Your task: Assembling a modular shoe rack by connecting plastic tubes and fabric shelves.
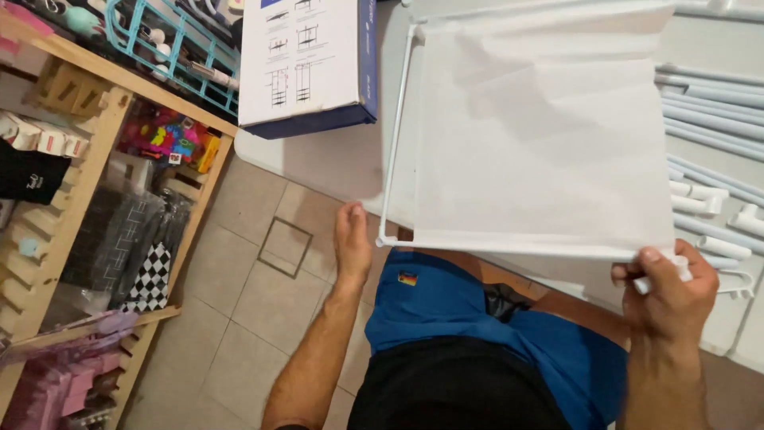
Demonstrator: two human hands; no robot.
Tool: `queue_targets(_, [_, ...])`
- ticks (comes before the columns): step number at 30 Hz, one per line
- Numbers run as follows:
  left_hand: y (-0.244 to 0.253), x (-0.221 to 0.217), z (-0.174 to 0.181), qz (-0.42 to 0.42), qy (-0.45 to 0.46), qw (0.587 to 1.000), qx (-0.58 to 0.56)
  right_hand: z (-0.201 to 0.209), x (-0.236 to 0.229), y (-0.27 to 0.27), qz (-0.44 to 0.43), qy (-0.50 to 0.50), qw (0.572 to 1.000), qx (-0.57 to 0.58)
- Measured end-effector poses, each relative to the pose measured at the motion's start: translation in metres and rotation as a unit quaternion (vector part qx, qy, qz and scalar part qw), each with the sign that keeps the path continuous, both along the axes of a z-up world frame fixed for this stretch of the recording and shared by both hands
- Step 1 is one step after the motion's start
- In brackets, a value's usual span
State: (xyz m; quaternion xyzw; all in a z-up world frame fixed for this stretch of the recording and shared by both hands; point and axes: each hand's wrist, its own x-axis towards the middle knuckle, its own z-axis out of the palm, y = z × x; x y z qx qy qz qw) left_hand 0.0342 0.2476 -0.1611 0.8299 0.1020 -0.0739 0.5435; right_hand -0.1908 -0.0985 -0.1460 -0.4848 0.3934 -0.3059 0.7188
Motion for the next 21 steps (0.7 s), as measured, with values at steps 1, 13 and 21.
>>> queue_targets(1, [-0.006,-0.006,0.002,0.006,-0.001,1.000,-0.002,0.006,0.005,0.002,0.006,-0.001,1.000,-0.002])
queue_targets(13, [-0.055,-0.038,0.012,-0.101,-0.056,0.969,-0.219,0.028,0.007,0.007,-0.119,-0.045,0.991,0.041])
queue_targets(21, [-0.073,-0.033,0.000,-0.129,-0.079,0.951,-0.268,-0.014,0.000,0.015,-0.138,-0.071,0.988,0.010])
